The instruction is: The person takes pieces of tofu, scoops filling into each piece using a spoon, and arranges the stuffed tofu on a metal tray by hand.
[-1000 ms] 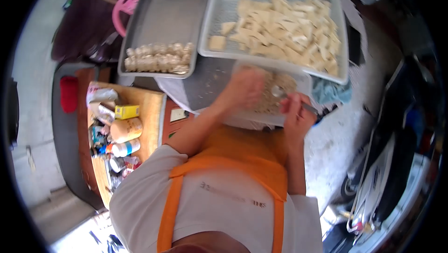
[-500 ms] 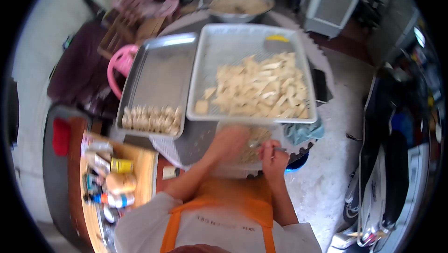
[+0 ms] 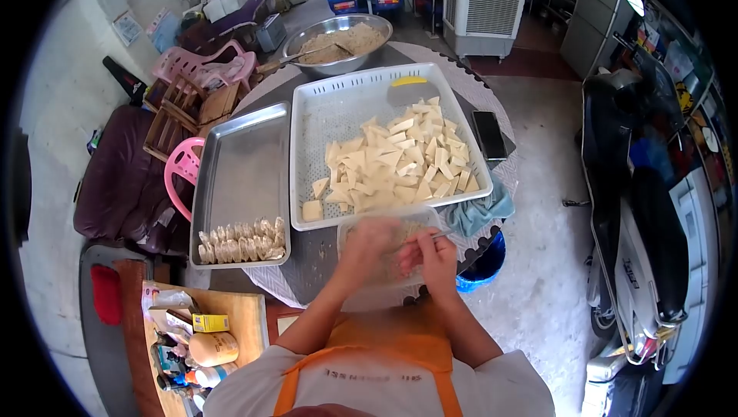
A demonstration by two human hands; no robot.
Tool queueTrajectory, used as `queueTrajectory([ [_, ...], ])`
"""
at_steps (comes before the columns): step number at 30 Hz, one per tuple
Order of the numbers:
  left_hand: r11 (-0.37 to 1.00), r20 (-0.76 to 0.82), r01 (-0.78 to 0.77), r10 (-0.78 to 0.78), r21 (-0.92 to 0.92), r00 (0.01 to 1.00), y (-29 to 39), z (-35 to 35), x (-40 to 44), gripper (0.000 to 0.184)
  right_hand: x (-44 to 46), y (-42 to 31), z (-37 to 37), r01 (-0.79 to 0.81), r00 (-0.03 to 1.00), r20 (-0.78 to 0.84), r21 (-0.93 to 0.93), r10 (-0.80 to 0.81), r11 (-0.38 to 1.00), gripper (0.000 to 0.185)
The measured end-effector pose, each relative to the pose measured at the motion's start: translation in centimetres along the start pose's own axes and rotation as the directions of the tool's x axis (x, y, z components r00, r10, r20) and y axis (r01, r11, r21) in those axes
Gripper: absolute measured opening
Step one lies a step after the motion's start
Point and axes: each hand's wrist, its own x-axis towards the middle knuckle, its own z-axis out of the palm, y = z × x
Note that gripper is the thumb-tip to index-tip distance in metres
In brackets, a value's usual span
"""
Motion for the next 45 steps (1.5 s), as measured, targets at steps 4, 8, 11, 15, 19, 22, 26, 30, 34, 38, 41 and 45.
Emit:
queueTrajectory([
  [4, 0.949, 0.038, 0.206, -0.203, -0.239, 0.979, 0.1, -0.8, -0.1, 0.018, 0.2, -1.3, -0.4, 0.017, 0.996, -0.086, 0.041, -0.014, 0.999, 0.024],
  [8, 0.938, 0.161, 0.313, -0.289, -0.152, 0.944, 0.1, -1.9, -0.3, 0.018, 0.2, -2.0, -0.4, 0.081, 0.994, -0.073, -0.066, -0.086, 0.995, 0.022],
  [11, 0.835, 0.185, 0.450, -0.411, -0.317, 0.893, -0.9, -1.5, -0.6, 0.021, 0.3, -1.5, -0.9, 0.125, 0.988, -0.072, -0.160, -0.138, 0.979, 0.020],
  [15, 0.679, 0.091, 0.521, -0.562, -0.516, 0.822, 0.2, -0.6, -0.3, 0.027, 0.2, 0.4, -1.4, 0.309, 0.938, 0.023, -0.512, -0.347, 0.802, 0.019],
  [19, 0.698, 0.072, 0.496, -0.542, -0.517, 0.837, -1.2, -0.6, -0.8, 0.031, 0.0, 0.9, -1.3, 0.324, 0.926, 0.079, -0.667, -0.370, 0.670, 0.018],
  [22, 0.548, 0.176, 0.574, -0.612, -0.608, 0.771, -1.0, -1.3, -0.9, 0.035, 0.1, 1.1, -1.2, 0.326, 0.925, 0.093, -0.690, -0.368, 0.646, 0.018],
  [26, 0.592, 0.215, 0.640, -0.629, -0.491, 0.747, 0.2, -1.8, -0.6, 0.038, 0.1, 0.4, -0.8, 0.298, 0.938, 0.081, -0.687, -0.337, 0.663, 0.019],
  [30, 0.644, 0.253, 0.628, -0.583, -0.436, 0.773, -0.6, -1.9, -1.1, 0.034, 0.0, -1.7, 0.0, 0.218, 0.969, 0.039, -0.607, -0.246, 0.764, 0.018],
  [34, 0.706, 0.199, 0.551, -0.522, -0.445, 0.829, -1.2, -1.8, -1.2, 0.035, -0.1, -1.6, 0.0, 0.233, 0.965, 0.056, -0.621, -0.255, 0.748, 0.017],
  [38, 0.487, 0.180, 0.623, -0.682, -0.612, 0.709, -0.2, -1.4, -0.5, 0.046, 0.0, -1.1, -0.1, 0.293, 0.946, 0.086, -0.636, -0.312, 0.714, 0.017],
  [41, 0.506, 0.205, 0.658, -0.684, -0.557, 0.700, 0.3, -1.6, -0.5, 0.044, 0.2, 0.8, -0.8, 0.391, 0.900, 0.151, -0.693, -0.408, 0.606, 0.016],
  [45, 0.634, 0.200, 0.621, -0.608, -0.461, 0.768, -0.1, -1.8, -0.7, 0.044, 0.0, -1.0, -0.1, 0.333, 0.931, 0.119, -0.667, -0.346, 0.666, 0.016],
])
